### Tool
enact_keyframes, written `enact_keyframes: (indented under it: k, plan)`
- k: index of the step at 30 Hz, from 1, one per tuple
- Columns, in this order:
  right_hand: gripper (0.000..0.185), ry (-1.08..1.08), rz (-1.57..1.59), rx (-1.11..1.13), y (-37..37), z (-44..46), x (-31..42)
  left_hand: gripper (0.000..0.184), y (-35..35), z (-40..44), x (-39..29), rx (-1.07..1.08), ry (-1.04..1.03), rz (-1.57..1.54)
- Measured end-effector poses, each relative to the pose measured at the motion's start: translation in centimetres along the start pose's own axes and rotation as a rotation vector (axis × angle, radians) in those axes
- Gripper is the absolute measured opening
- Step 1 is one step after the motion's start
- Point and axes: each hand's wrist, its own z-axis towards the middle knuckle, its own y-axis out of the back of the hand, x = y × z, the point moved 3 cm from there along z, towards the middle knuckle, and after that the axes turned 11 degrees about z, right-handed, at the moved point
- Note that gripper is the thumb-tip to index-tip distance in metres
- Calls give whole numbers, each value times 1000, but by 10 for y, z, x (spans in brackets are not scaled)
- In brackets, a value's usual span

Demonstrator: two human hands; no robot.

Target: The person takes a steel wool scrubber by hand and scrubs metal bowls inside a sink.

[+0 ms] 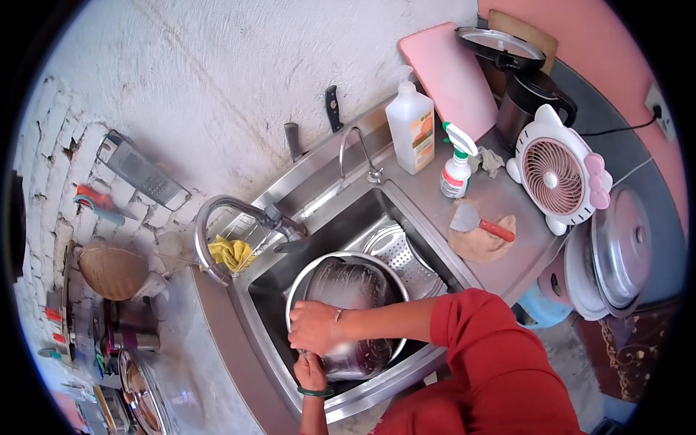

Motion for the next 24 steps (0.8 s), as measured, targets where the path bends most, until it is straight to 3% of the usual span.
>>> enact_keyframes:
  k: [2,4,5,9,10,11,12,15,16,17,19,20,22,24]
  plan:
    - [23,-73,-22,-93,13,0,-25,38,4,-3,8,31,57,-9]
    - [33,-432,238,-201,21,-10,-88,40,6,-9,26,-25,11,-26]
    - [34,-542,459,-266,19,-20,-115,39,6,-12,39,-71,-8,-17]
    - [37,-849,816,-496,-38,-71,-212,39,7,-16,53,-144,69,-67]
    - [35,-789,810,-639,-65,-91,-236,38,6,-18,72,-171,108,-50]
    - [33,-907,1116,-706,-100,-113,-261,38,5,-22,85,-174,117,-39]
    - [34,-854,1212,-734,-96,-123,-253,38,3,-26,97,-174,159,-37]
    - [35,-999,964,-599,-75,-110,-236,38,8,-29,72,-211,197,-33]
    - [35,-942,794,-553,-65,-99,-230,39,13,-27,59,-237,180,-23]
    - [36,-879,624,-502,-50,-83,-222,47,23,-21,73,-67,149,-103]
    - [36,-790,427,-293,4,-37,-163,39,36,6,43,-73,176,-77]
    - [33,-722,305,-235,13,-15,-138,40,41,22,19,-9,191,-6]
    - [27,-541,32,161,31,24,-69,43,33,38,-15,-12,141,45]
    - [21,-364,-67,242,8,32,-25,42,13,34,-11,-8,10,43]
